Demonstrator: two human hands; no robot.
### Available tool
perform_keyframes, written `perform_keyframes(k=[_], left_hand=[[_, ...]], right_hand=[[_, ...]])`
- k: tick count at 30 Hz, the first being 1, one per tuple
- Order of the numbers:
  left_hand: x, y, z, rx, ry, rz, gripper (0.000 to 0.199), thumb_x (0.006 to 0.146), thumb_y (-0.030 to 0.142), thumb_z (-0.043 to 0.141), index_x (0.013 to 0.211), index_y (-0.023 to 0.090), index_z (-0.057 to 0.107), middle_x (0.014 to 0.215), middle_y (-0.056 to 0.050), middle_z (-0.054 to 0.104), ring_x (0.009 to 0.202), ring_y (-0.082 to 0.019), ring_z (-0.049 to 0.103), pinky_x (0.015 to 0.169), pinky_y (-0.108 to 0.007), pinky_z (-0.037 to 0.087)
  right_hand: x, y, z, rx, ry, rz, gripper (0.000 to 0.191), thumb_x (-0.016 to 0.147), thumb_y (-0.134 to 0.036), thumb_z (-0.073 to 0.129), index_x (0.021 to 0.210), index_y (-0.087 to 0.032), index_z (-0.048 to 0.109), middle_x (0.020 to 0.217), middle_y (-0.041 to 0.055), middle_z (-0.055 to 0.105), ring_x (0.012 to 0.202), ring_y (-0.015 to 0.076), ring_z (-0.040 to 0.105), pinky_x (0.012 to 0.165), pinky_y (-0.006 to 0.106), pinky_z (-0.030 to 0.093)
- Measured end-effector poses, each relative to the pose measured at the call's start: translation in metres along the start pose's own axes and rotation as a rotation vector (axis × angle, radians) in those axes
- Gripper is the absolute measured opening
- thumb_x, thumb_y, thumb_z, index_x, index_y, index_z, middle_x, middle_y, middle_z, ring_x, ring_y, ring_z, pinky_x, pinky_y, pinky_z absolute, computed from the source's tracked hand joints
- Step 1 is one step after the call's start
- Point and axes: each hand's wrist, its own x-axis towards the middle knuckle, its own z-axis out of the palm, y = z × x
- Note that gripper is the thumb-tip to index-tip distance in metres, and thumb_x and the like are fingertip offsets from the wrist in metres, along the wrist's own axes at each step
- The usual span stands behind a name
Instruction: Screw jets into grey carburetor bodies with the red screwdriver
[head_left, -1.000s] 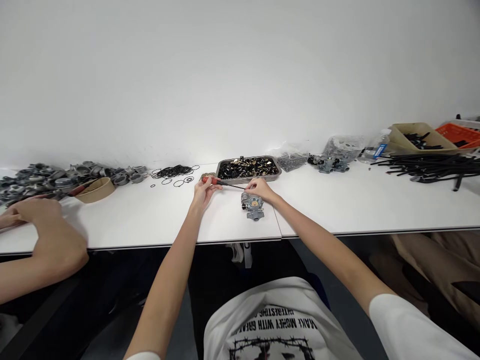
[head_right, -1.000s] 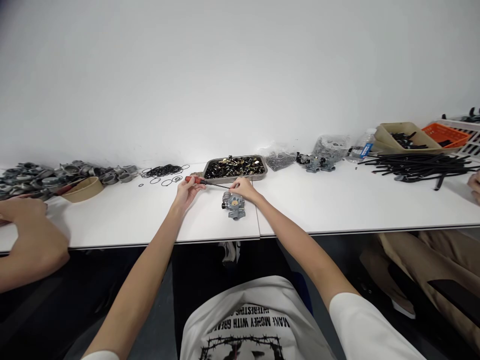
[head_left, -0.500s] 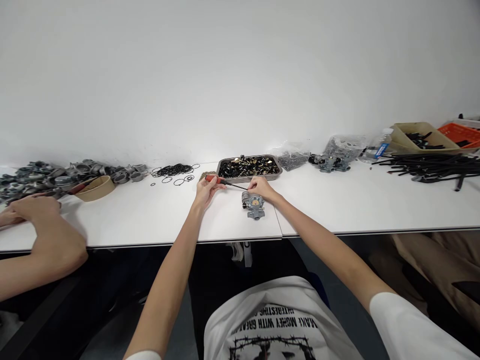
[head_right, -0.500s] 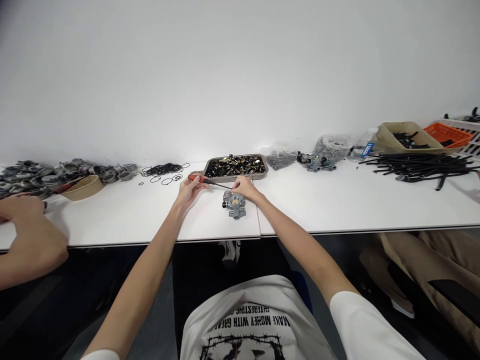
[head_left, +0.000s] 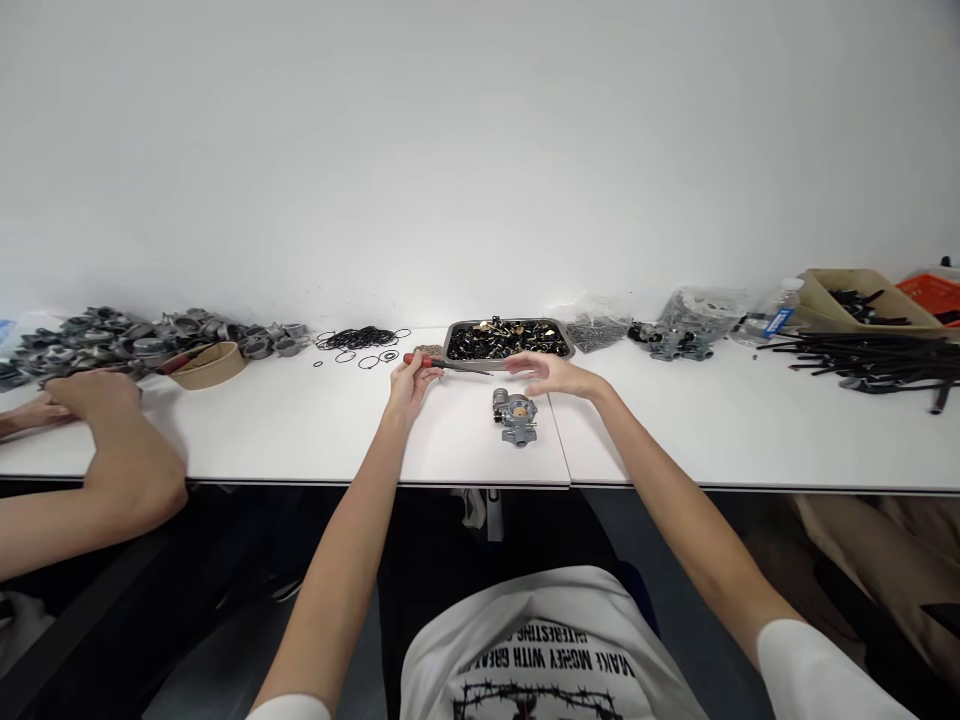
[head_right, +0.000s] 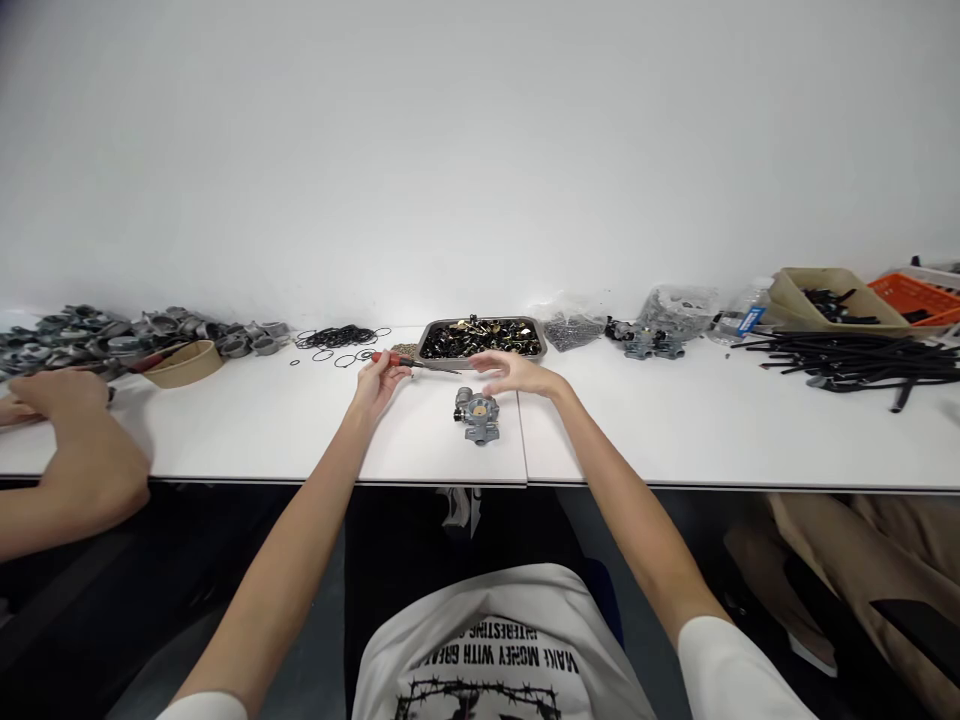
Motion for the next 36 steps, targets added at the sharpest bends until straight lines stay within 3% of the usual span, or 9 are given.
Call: perform_keyframes(k=[3, 6, 10, 17, 25, 31, 36], left_hand=[[0.001, -0.001, -0.003, -0.030, 0.017, -0.001, 0.019, 0.093, 0.025, 0.062, 0.084, 0.009, 0.061, 0.084, -0.013, 0.074, 0.059, -0.016, 0.070, 0.065, -0.029, 0.058], [0.001, -0.001, -0.005, -0.035, 0.022, -0.006, 0.018, 0.092, 0.026, 0.063, 0.086, 0.009, 0.061, 0.086, -0.012, 0.074, 0.059, -0.016, 0.070, 0.066, -0.030, 0.057], [-0.001, -0.001, -0.004, -0.033, 0.026, -0.009, 0.019, 0.091, 0.027, 0.065, 0.086, 0.009, 0.061, 0.085, -0.011, 0.073, 0.060, -0.014, 0.069, 0.067, -0.028, 0.057], [-0.013, 0.011, 0.002, -0.034, 0.001, 0.016, 0.018, 0.089, 0.028, 0.068, 0.085, 0.011, 0.063, 0.085, -0.009, 0.072, 0.062, -0.012, 0.067, 0.068, -0.027, 0.056], [-0.050, 0.064, -0.009, 0.030, -0.087, 0.126, 0.022, 0.085, 0.032, 0.073, 0.091, 0.012, 0.068, 0.090, -0.012, 0.073, 0.067, -0.014, 0.066, 0.066, -0.027, 0.057], [-0.092, 0.105, 0.035, 0.212, -0.246, 0.187, 0.023, 0.087, 0.036, 0.071, 0.094, 0.014, 0.069, 0.090, -0.012, 0.073, 0.057, -0.016, 0.065, 0.062, -0.033, 0.056], [-0.114, 0.113, 0.077, 0.327, -0.380, 0.151, 0.024, 0.085, 0.034, 0.073, 0.095, 0.013, 0.069, 0.091, -0.014, 0.074, 0.056, -0.019, 0.066, 0.063, -0.039, 0.057]], right_hand=[[-0.005, -0.015, 0.014, -0.177, -0.224, -0.012, 0.085, 0.064, -0.040, 0.088, 0.141, -0.031, 0.053, 0.154, 0.0054, 0.043, 0.143, 0.0273, 0.039, 0.119, 0.041, 0.032], [-0.003, -0.020, 0.031, -0.316, -0.297, -0.020, 0.080, 0.062, -0.042, 0.089, 0.135, -0.032, 0.058, 0.150, 0.0046, 0.045, 0.142, 0.0279, 0.038, 0.118, 0.039, 0.031], [-0.005, -0.022, 0.042, -0.386, -0.204, -0.026, 0.051, 0.068, -0.044, 0.085, 0.114, -0.029, 0.069, 0.130, 0.0049, 0.052, 0.124, 0.0256, 0.053, 0.108, 0.038, 0.042], [-0.029, -0.036, 0.058, -0.513, -0.080, -0.047, 0.048, 0.070, -0.041, 0.085, 0.113, -0.029, 0.067, 0.131, 0.0064, 0.041, 0.119, 0.0259, 0.052, 0.100, 0.038, 0.048], [-0.039, -0.042, 0.071, -0.676, -0.023, -0.111, 0.044, 0.074, -0.037, 0.082, 0.114, -0.029, 0.065, 0.130, 0.0089, 0.041, 0.121, 0.0300, 0.047, 0.098, 0.045, 0.047], [-0.041, -0.042, 0.073, -0.730, -0.001, -0.158, 0.043, 0.074, -0.036, 0.083, 0.112, -0.028, 0.066, 0.128, 0.0100, 0.042, 0.118, 0.0303, 0.047, 0.100, 0.048, 0.045], [-0.041, -0.040, 0.074, -0.751, 0.020, -0.152, 0.046, 0.073, -0.037, 0.083, 0.114, -0.026, 0.065, 0.128, 0.0113, 0.042, 0.117, 0.0308, 0.048, 0.098, 0.048, 0.046]])
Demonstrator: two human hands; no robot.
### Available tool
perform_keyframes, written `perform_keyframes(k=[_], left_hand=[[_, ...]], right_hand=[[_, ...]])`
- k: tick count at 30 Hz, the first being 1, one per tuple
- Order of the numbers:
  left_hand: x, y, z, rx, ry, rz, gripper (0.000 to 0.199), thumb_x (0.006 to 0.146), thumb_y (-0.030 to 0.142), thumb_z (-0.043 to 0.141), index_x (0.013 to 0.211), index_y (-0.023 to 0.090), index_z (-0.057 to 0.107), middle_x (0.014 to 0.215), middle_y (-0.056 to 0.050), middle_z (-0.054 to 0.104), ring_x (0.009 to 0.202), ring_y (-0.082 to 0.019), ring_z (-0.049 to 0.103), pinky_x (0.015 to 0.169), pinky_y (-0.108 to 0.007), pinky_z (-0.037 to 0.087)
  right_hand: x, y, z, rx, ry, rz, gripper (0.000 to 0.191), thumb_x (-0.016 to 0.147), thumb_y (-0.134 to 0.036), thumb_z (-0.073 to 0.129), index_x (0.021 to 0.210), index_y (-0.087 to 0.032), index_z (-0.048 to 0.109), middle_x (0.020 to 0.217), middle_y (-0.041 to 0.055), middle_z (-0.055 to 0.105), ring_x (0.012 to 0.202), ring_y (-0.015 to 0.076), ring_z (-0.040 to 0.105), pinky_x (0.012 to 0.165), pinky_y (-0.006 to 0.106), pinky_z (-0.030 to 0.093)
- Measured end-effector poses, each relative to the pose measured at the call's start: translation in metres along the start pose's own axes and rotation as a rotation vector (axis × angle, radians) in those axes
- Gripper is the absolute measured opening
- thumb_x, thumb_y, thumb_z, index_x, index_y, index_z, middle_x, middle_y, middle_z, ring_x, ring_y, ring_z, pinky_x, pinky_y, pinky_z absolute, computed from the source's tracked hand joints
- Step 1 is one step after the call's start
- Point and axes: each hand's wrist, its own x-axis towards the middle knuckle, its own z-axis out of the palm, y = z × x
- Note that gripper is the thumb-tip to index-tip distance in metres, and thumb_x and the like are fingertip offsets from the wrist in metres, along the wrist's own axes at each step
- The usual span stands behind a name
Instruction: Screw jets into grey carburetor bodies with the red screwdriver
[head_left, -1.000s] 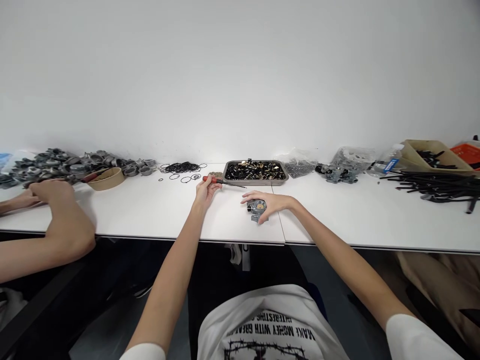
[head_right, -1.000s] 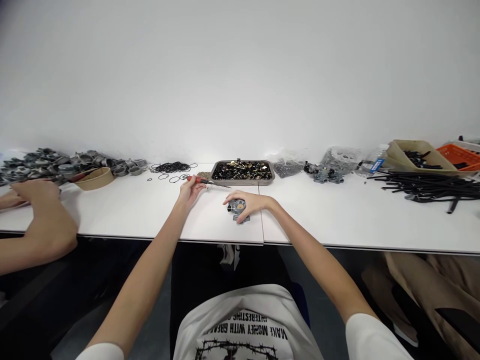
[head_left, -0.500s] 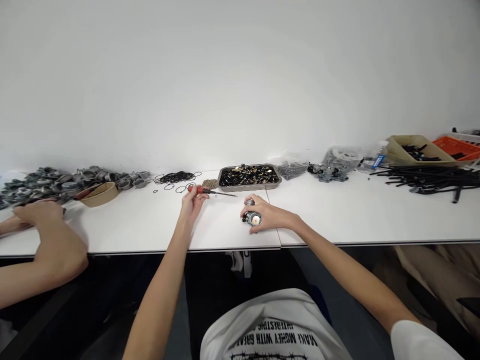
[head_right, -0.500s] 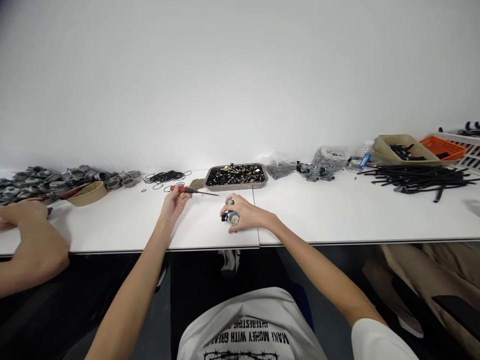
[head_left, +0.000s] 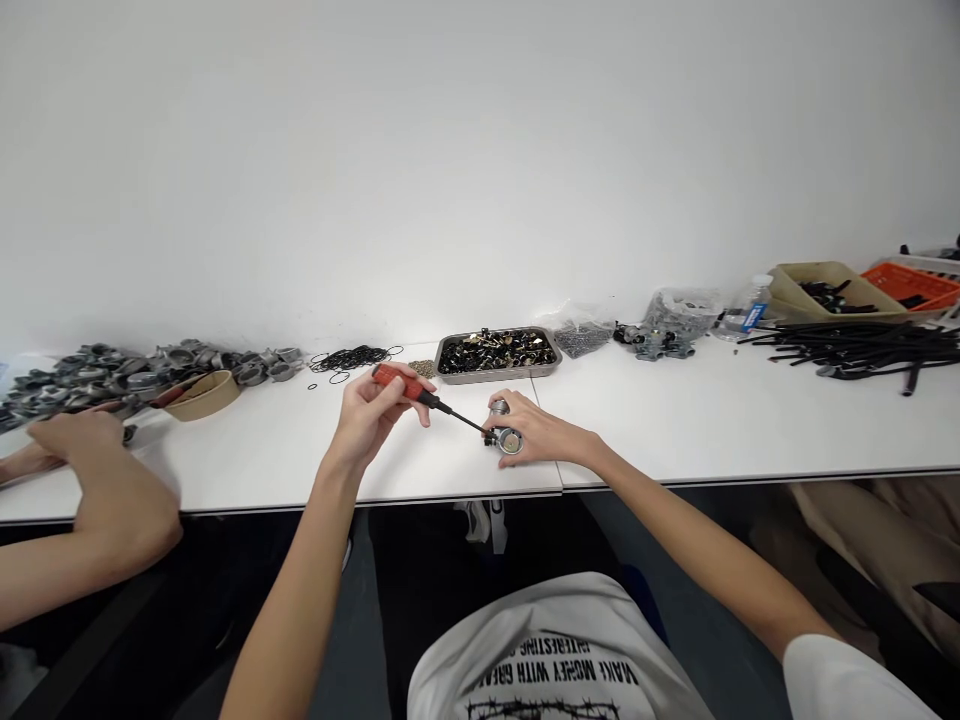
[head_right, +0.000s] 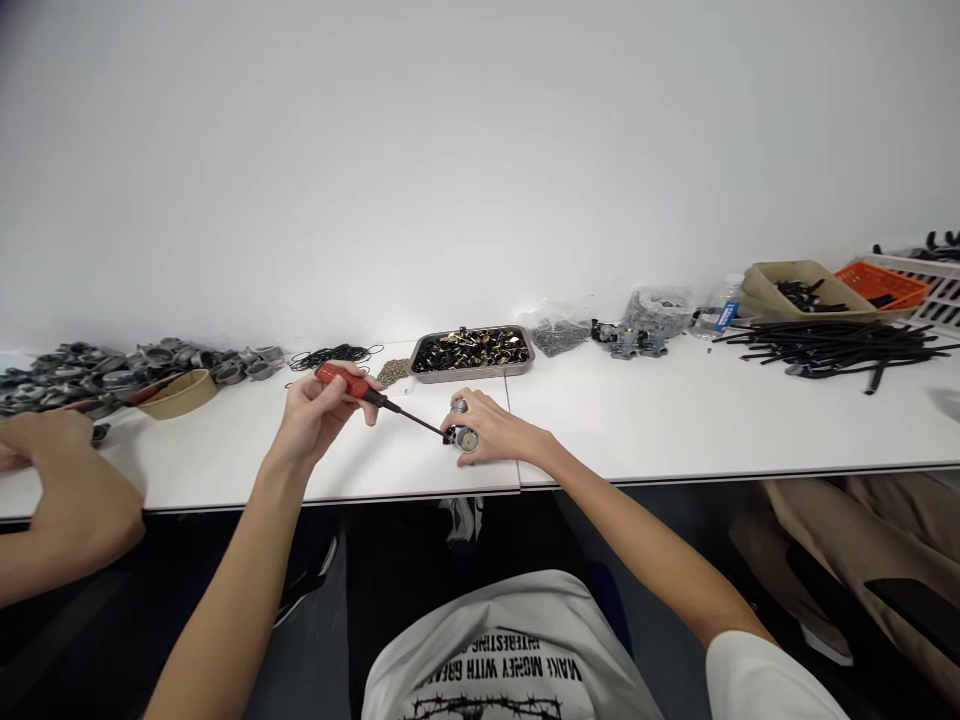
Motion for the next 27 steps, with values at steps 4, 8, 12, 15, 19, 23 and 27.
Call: perform_keyframes(k=[4, 8, 12, 15, 19, 23, 27], left_hand=[[0.004, 0.000, 0.016, 0.041, -0.076, -0.017, 0.025, 0.083, 0.034, 0.074, 0.094, 0.013, 0.069, 0.090, -0.014, 0.074, 0.055, -0.020, 0.067, 0.062, -0.041, 0.057], [0.008, -0.003, 0.023, 0.105, -0.109, -0.013, 0.022, 0.085, 0.032, 0.073, 0.095, 0.013, 0.068, 0.091, -0.013, 0.074, 0.056, -0.021, 0.067, 0.062, -0.041, 0.057], [0.009, -0.004, 0.027, 0.140, -0.122, -0.017, 0.020, 0.085, 0.030, 0.072, 0.095, 0.013, 0.069, 0.091, -0.014, 0.073, 0.057, -0.021, 0.068, 0.064, -0.043, 0.058], [0.010, -0.004, 0.028, 0.160, -0.110, -0.029, 0.020, 0.085, 0.030, 0.072, 0.095, 0.013, 0.069, 0.091, -0.014, 0.073, 0.057, -0.021, 0.067, 0.065, -0.042, 0.058], [0.010, -0.005, 0.030, 0.180, -0.096, -0.036, 0.018, 0.084, 0.028, 0.073, 0.094, 0.013, 0.070, 0.090, -0.013, 0.074, 0.057, -0.021, 0.068, 0.065, -0.042, 0.058], [0.010, 0.000, 0.035, 0.200, -0.112, -0.035, 0.017, 0.083, 0.027, 0.074, 0.093, 0.014, 0.071, 0.089, -0.012, 0.074, 0.057, -0.020, 0.068, 0.069, -0.043, 0.058], [0.005, 0.016, 0.051, 0.280, -0.237, -0.039, 0.016, 0.084, 0.025, 0.072, 0.097, 0.016, 0.071, 0.091, -0.010, 0.072, 0.062, -0.021, 0.069, 0.072, -0.041, 0.058]], right_hand=[[0.001, 0.001, 0.001, -0.001, 0.010, -0.013, 0.044, 0.074, -0.038, 0.082, 0.113, -0.026, 0.066, 0.129, 0.0116, 0.042, 0.118, 0.0308, 0.047, 0.100, 0.048, 0.044], [0.001, -0.001, 0.001, -0.005, 0.003, -0.014, 0.043, 0.074, -0.037, 0.082, 0.112, -0.025, 0.066, 0.129, 0.0116, 0.042, 0.118, 0.0308, 0.046, 0.101, 0.048, 0.043], [0.001, -0.003, 0.000, -0.004, 0.001, -0.006, 0.042, 0.073, -0.035, 0.083, 0.111, -0.025, 0.067, 0.128, 0.0116, 0.043, 0.117, 0.0310, 0.047, 0.100, 0.048, 0.043], [0.002, -0.003, 0.000, -0.001, 0.009, -0.011, 0.042, 0.073, -0.035, 0.082, 0.112, -0.026, 0.067, 0.127, 0.0109, 0.043, 0.116, 0.0308, 0.047, 0.099, 0.047, 0.043], [0.002, -0.003, 0.001, -0.006, 0.015, -0.017, 0.041, 0.074, -0.036, 0.082, 0.111, -0.026, 0.067, 0.127, 0.0109, 0.043, 0.115, 0.0306, 0.047, 0.099, 0.047, 0.043], [0.002, -0.003, 0.002, -0.006, 0.024, -0.026, 0.041, 0.073, -0.034, 0.082, 0.111, -0.026, 0.067, 0.127, 0.0103, 0.044, 0.115, 0.0302, 0.047, 0.101, 0.047, 0.042], [0.003, -0.001, 0.002, -0.003, 0.026, -0.032, 0.044, 0.072, -0.033, 0.084, 0.112, -0.027, 0.067, 0.126, 0.0100, 0.045, 0.115, 0.0303, 0.047, 0.100, 0.047, 0.043]])
